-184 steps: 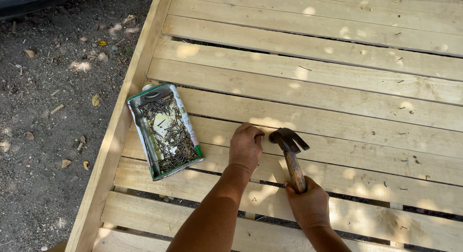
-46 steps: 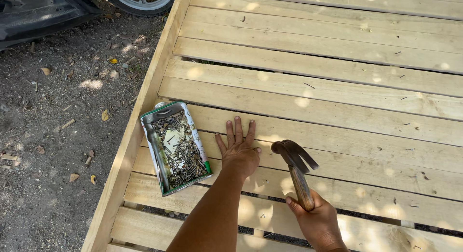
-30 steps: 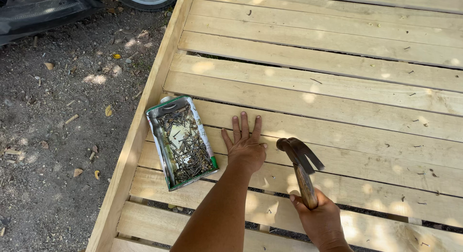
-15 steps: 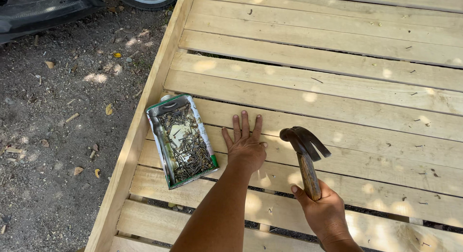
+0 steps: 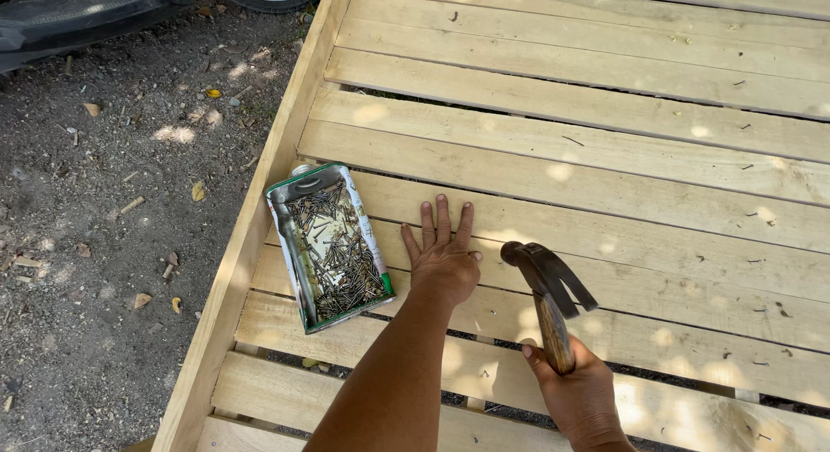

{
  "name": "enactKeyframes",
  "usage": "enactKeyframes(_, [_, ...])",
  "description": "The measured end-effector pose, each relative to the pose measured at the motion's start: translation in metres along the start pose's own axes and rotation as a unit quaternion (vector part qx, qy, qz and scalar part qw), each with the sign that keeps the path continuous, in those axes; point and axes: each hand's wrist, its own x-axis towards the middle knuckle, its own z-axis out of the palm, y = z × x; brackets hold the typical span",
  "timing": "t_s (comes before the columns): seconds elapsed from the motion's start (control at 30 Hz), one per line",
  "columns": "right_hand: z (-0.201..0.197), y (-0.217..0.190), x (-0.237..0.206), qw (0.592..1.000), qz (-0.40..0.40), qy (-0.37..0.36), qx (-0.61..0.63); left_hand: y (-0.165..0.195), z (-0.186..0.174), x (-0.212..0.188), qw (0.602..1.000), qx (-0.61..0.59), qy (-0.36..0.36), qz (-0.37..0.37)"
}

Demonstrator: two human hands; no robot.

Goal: The person takes nails one at a time from a tin can and hammers them into the slats of a wooden frame, working across different slats. They hold the hammer in one hand while picking nails with the other and repeatedly drive nails into the wood.

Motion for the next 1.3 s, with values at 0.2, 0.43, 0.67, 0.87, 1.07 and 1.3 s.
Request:
enactKeyframes(0.2, [-0.001, 0.01, 0.009, 0.999, 0.016, 0.023, 0.037, 0.001, 0.001, -0.001, 1.0, 0.008, -0.003, -0.004])
enactKeyframes(0.43, [0.005, 0.015, 0.009, 1.0, -0.005, 0.01, 0.027, 0.001, 0.002, 0.0, 1.0, 0.008, 0.003, -0.005])
enactKeyframes(0.67, [0.005, 0.012, 0.009, 0.999, -0.035, 0.025, -0.006, -0.001, 0.003, 0.0, 1.0, 0.009, 0.008, -0.003])
enactKeyframes(0.87, [-0.001, 0.002, 0.004, 0.999, -0.018, 0.021, -0.046, -0.002, 0.002, 0.0, 1.0, 0.013, 0.019, 0.001])
enactKeyframes(1.07, [0.0, 0.001, 0.0, 0.999, -0.018, -0.001, -0.03, -0.001, 0.002, -0.001, 1.0, 0.012, 0.007, 0.0])
enactKeyframes(1.3, [0.006, -0.004, 0.004, 0.999, 0.04, -0.012, 0.005, 0.0, 0.001, -0.002, 1.0, 0.005, 0.006, -0.006])
